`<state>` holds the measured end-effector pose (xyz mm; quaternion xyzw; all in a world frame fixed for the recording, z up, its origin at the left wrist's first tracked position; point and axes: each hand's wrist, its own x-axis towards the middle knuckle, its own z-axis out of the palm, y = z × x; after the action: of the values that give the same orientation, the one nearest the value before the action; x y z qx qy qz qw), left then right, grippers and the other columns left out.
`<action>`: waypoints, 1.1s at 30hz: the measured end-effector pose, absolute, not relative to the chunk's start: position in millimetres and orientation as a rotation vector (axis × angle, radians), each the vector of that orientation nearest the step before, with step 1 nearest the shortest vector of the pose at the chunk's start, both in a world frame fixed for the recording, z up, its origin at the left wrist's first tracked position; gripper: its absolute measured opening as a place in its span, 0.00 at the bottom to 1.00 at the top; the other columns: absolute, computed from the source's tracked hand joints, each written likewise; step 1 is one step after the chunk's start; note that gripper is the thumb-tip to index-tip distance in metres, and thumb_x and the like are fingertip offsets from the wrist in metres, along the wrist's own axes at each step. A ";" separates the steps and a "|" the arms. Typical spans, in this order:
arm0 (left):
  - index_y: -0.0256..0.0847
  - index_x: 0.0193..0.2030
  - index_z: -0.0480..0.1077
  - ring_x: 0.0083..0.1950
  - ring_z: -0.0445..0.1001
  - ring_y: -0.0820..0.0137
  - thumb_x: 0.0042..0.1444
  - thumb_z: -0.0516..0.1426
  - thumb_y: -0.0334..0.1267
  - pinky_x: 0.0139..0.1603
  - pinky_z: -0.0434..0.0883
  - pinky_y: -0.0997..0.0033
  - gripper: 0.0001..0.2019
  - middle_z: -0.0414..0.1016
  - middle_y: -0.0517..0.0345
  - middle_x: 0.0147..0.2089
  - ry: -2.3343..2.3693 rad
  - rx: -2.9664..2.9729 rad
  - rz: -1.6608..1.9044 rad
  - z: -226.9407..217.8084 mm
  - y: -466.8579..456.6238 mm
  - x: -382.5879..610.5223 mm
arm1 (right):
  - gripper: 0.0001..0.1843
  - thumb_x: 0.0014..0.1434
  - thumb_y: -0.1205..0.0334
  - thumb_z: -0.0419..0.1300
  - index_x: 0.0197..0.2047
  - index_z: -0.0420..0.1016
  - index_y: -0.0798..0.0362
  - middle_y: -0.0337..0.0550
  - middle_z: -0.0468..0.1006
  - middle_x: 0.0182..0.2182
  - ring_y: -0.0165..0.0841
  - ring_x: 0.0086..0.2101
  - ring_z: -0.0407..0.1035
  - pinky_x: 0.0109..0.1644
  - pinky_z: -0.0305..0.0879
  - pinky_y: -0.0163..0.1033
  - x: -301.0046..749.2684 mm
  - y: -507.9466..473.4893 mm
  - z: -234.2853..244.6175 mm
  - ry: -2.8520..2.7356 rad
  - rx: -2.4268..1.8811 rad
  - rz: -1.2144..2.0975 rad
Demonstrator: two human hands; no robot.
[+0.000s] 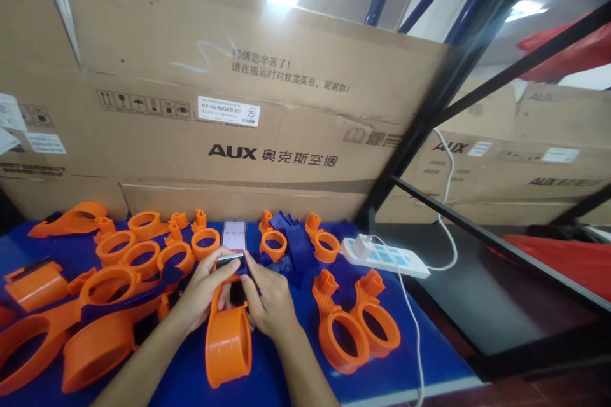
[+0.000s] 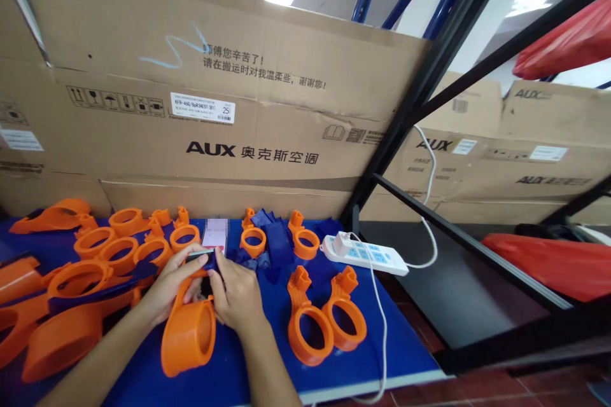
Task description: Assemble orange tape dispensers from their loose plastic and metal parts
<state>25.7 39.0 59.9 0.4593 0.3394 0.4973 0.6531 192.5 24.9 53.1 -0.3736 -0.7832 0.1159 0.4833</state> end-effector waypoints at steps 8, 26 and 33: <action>0.42 0.40 0.69 0.11 0.57 0.80 0.57 0.64 0.49 0.17 0.64 0.77 0.14 0.76 0.61 0.20 0.655 0.879 1.150 78.5 37.5 16.0 | 0.16 0.72 0.56 0.53 0.39 0.79 0.52 0.44 0.81 0.29 0.36 0.29 0.75 0.34 0.70 0.38 213.3 34.4 54.6 -1.276 -1.174 0.279; 0.43 0.42 0.69 0.13 0.59 0.79 0.54 0.67 0.48 0.17 0.59 0.77 0.17 0.75 0.63 0.22 0.842 1.004 1.171 58.8 44.2 22.6 | 0.12 0.62 0.70 0.53 0.39 0.77 0.50 0.45 0.78 0.38 0.42 0.42 0.68 0.49 0.64 0.48 220.0 38.2 59.9 -1.537 -1.257 0.136; 0.43 0.49 0.71 0.13 0.59 0.77 0.59 0.63 0.54 0.18 0.60 0.77 0.20 0.64 0.70 0.16 0.871 1.104 1.088 53.4 43.3 24.3 | 0.18 0.67 0.63 0.61 0.59 0.75 0.45 0.47 0.76 0.51 0.42 0.52 0.69 0.59 0.65 0.51 197.9 28.2 66.9 -1.913 -0.931 0.422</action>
<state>24.3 43.3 53.4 0.4820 0.3805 0.4750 0.6302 197.9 28.2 66.9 -0.3794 -0.7798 0.1721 0.4672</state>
